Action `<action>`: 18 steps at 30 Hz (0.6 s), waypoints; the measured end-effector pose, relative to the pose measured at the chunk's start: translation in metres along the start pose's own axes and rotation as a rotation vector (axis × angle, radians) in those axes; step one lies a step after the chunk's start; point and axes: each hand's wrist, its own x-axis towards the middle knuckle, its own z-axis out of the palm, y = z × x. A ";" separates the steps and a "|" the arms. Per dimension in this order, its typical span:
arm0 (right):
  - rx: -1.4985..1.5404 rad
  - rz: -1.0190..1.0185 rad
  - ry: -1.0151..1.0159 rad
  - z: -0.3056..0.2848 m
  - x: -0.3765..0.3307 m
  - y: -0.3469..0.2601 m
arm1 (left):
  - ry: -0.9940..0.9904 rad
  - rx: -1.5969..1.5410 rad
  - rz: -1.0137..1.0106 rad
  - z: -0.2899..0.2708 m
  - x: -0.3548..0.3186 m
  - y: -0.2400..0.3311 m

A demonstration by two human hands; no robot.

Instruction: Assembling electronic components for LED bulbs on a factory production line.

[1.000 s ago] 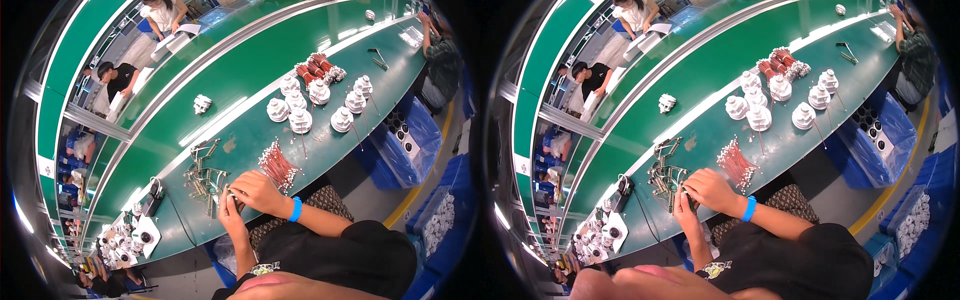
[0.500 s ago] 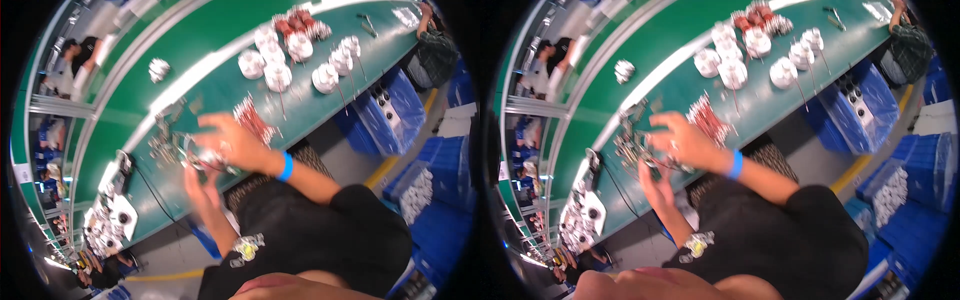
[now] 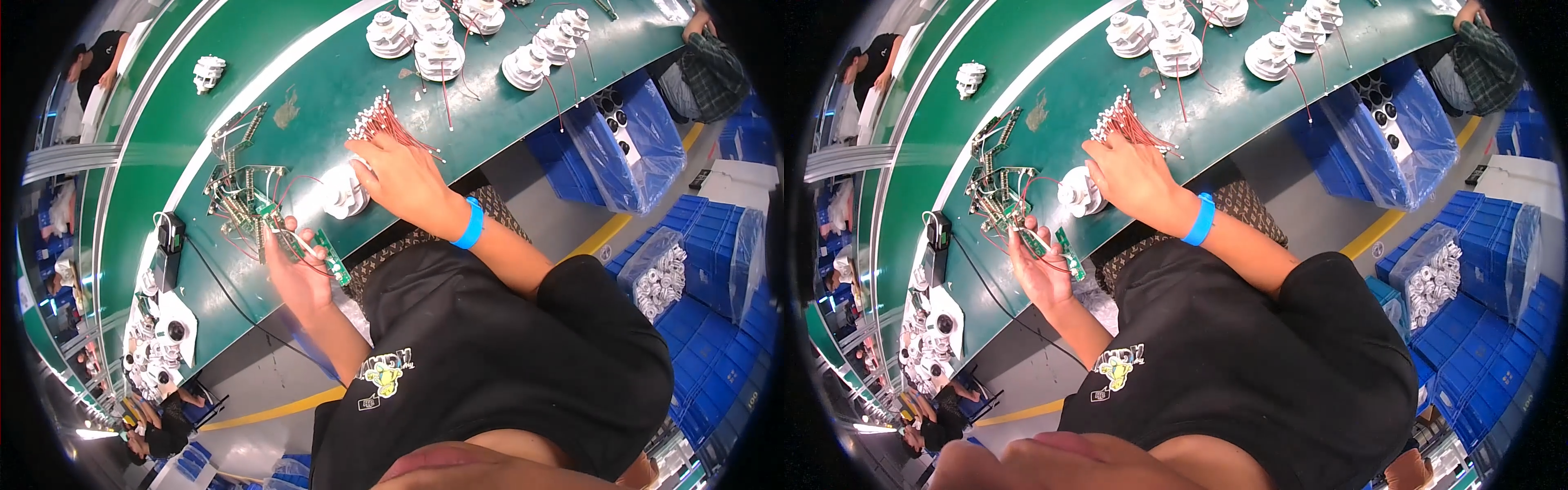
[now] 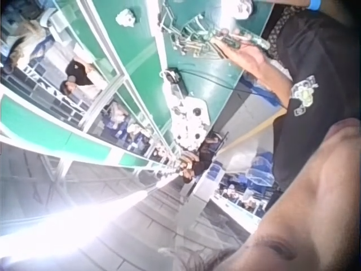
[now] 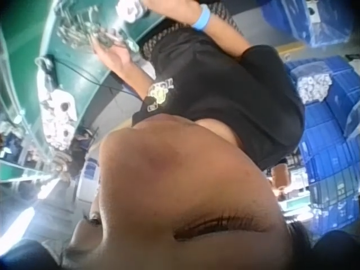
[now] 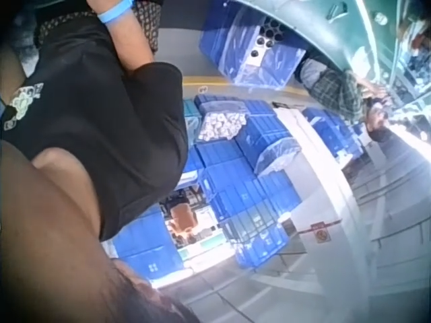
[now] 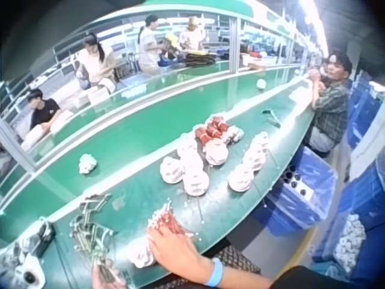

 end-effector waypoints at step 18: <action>1.227 0.087 -0.016 -0.008 0.016 -0.006 | -0.093 0.025 -0.006 0.022 -0.011 -0.006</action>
